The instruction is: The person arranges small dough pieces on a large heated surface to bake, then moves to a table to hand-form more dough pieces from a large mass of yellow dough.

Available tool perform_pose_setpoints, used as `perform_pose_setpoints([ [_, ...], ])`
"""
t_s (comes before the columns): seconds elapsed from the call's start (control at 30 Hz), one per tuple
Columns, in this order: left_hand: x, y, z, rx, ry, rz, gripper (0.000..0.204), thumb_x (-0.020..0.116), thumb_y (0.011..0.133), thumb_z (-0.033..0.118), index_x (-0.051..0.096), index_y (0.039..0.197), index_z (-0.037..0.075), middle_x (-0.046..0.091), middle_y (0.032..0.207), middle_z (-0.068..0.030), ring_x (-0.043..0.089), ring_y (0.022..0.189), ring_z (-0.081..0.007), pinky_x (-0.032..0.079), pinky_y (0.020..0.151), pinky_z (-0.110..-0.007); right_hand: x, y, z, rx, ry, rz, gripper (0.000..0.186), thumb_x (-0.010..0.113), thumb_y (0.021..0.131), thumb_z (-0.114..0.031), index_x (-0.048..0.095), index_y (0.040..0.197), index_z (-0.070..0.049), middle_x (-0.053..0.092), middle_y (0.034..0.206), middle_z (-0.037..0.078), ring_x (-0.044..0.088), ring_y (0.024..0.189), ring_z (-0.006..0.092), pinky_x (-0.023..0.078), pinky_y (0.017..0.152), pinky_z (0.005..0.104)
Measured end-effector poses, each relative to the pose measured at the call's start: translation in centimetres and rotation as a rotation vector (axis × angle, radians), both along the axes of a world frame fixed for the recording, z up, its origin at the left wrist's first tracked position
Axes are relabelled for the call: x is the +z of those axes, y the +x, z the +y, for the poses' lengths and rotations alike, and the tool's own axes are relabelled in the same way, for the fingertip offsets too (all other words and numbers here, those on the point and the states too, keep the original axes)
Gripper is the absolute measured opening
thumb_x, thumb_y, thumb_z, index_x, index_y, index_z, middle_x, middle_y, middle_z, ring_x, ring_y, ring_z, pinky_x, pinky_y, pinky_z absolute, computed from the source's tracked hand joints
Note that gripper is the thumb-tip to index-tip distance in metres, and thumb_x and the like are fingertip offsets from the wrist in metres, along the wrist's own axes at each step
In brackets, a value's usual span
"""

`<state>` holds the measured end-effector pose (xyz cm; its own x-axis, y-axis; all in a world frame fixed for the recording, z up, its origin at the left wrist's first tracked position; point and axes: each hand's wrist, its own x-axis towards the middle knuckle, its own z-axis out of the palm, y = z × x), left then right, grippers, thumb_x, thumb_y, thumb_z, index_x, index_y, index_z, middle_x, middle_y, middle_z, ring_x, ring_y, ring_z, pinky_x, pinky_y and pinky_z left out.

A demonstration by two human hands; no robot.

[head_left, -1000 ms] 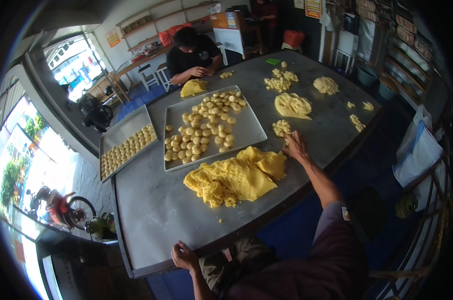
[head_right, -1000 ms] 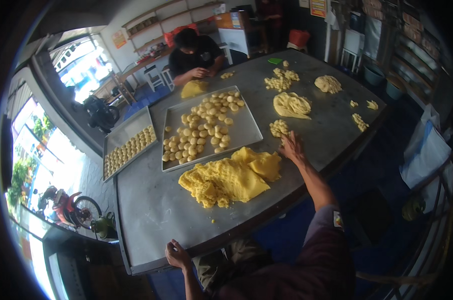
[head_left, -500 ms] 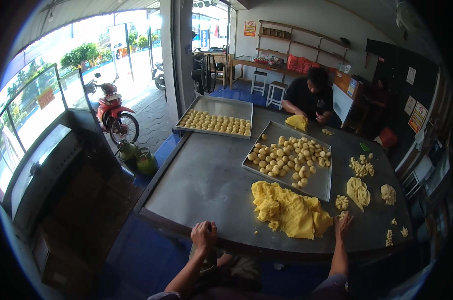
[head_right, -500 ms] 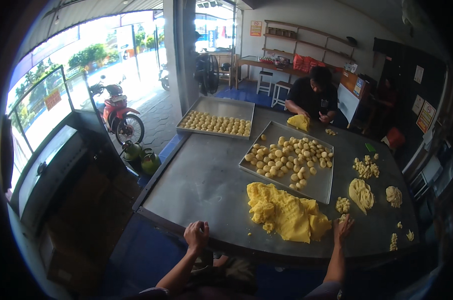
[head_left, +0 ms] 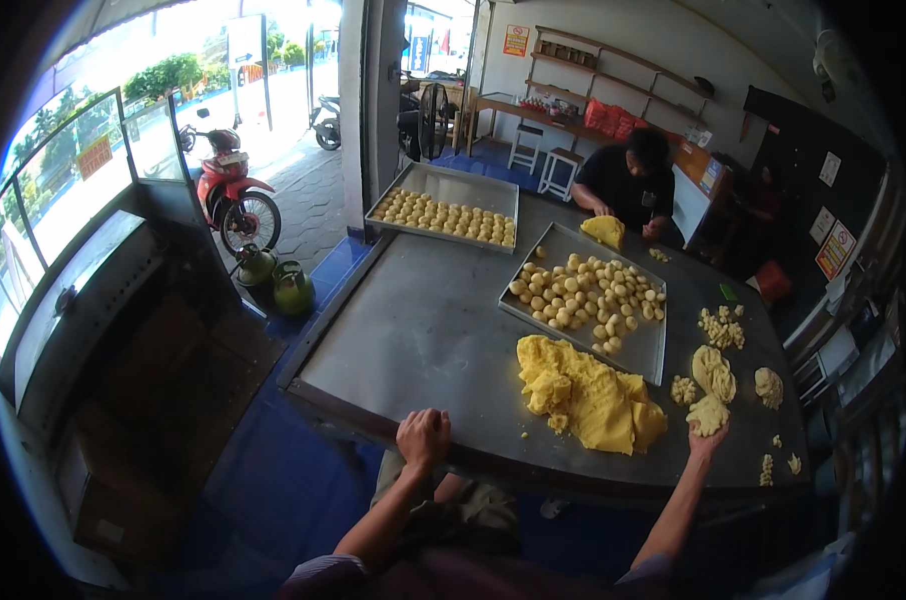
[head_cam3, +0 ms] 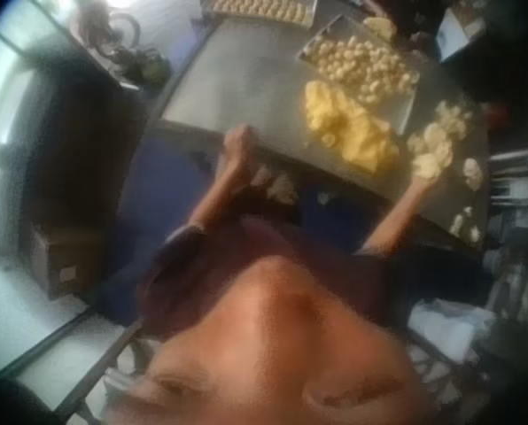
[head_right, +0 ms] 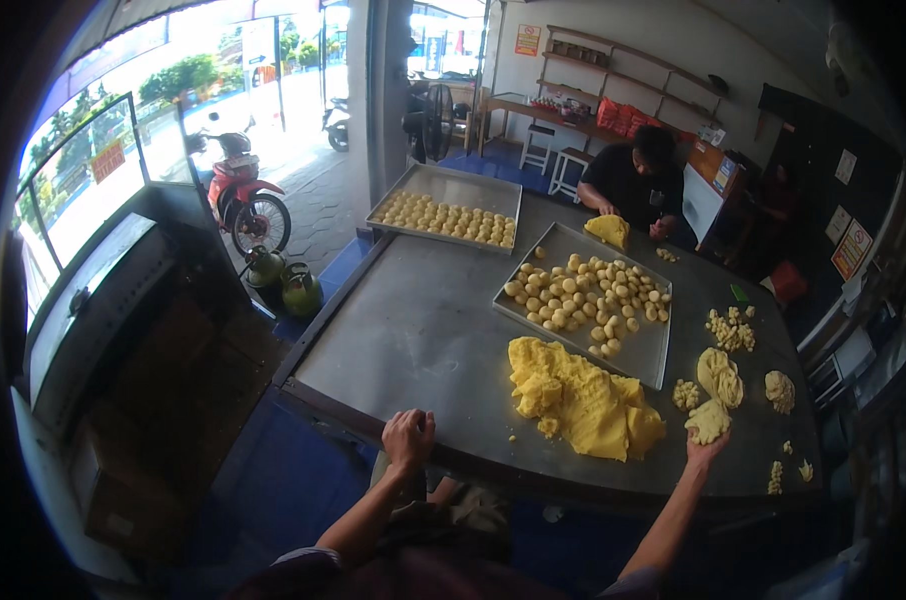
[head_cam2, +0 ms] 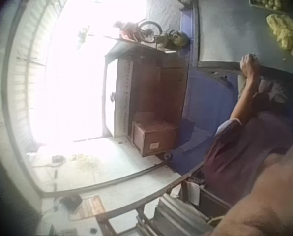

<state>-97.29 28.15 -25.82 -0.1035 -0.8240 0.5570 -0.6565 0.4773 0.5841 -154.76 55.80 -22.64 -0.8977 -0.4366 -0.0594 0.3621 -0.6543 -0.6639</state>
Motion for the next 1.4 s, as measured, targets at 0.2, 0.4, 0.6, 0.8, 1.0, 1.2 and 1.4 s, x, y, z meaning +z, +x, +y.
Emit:
perform_pose_setpoints([
  [0.2, -0.6, 1.0, -0.3, 0.027, 0.02, -0.062, 0.023, 0.061, 0.087, 0.027, 0.061, 0.073, 0.009, 0.064, 0.074, -0.0057, 0.061, 0.077, -0.0259, 0.046, 0.071, -0.039, 6.8, 22.3, -13.9, 0.453, -0.036, -0.038, 0.045, 0.05, 0.093, -0.044, 0.06, 0.12, -0.011, 0.064, 0.117, 0.006, 0.062, 0.108, 0.0243, 0.057, 0.074, 0.0404],
  [0.4, -0.2, 0.7, -0.4, -0.08, 0.015, -0.036, 0.021, 0.061, 0.089, 0.025, 0.062, 0.077, 0.008, 0.064, 0.076, -0.0062, 0.059, 0.076, -0.0274, 0.045, 0.071, -0.04, 4.6, 38.8, -29.5, 0.418, -0.038, 0.163, 0.026, 0.048, 0.097, -0.028, 0.061, 0.112, -0.011, 0.062, 0.101, -0.002, 0.06, 0.087, 0.0086, 0.05, 0.078, 0.024],
  [0.6, 0.4, 3.7, -1.1, -0.303, 0.283, 0.142, 0.013, 0.065, 0.087, 0.018, 0.066, 0.087, 0.005, 0.065, 0.077, -0.0105, 0.061, 0.074, -0.0262, 0.047, 0.073, -0.04, -0.3, 43.7, -28.5, 0.6, 0.552, 0.377, 0.031, 0.059, 0.09, -0.016, 0.061, 0.119, -0.004, 0.058, 0.119, 0.008, 0.055, 0.11, 0.0219, 0.049, 0.092, 0.0428],
  [0.8, -0.3, 2.5, -7.6, -0.136, 0.238, 0.036, 0.026, 0.061, 0.086, 0.006, 0.061, 0.111, 0.005, 0.062, 0.107, -0.0161, 0.056, 0.098, -0.0352, 0.046, 0.085, -0.042, -1.4, 37.8, -18.7, -0.225, 1.051, 1.374, 0.043, 0.063, 0.084, -0.004, 0.055, 0.126, -0.003, 0.053, 0.126, 0.018, 0.049, 0.117, 0.0366, 0.04, 0.1, 0.0459],
  [1.0, 1.5, -1.3, -12.2, -0.464, -0.01, -0.234, 0.045, 0.059, 0.084, 0.003, 0.055, 0.128, 0.009, 0.051, 0.131, -0.0136, 0.047, 0.112, -0.0402, 0.044, 0.096, -0.045, -3.4, 35.7, -17.3, -0.005, 1.371, 1.465, 0.069, 0.065, 0.085, -0.007, 0.032, 0.146, -0.003, 0.043, 0.139, 0.026, 0.043, 0.127, 0.0407, 0.033, 0.107, 0.0496],
  [1.2, 1.8, 0.0, -11.9, -0.439, 0.066, -0.134, 0.026, 0.069, 0.083, 0.019, 0.056, 0.1, 0.004, 0.055, 0.107, -0.0121, 0.053, 0.101, -0.0322, 0.048, 0.084, -0.042, -3.3, 34.7, -17.4, -0.08, 1.405, 1.394, 0.039, 0.063, 0.085, -0.003, 0.053, 0.123, 0.001, 0.056, 0.118, 0.022, 0.054, 0.108, 0.0403, 0.042, 0.097, 0.0464],
  [1.4, 1.9, -0.3, -12.8, -0.298, 0.257, 0.182, 0.022, 0.067, 0.089, 0.016, 0.053, 0.097, 0.001, 0.063, 0.083, -0.0127, 0.063, 0.075, -0.0274, 0.05, 0.067, -0.037, -1.7, 34.9, -16.7, 0.104, 1.256, 1.211, 0.033, 0.061, 0.085, -0.002, 0.058, 0.118, 0.003, 0.055, 0.113, 0.022, 0.054, 0.108, 0.0399, 0.046, 0.09, 0.0457],
])
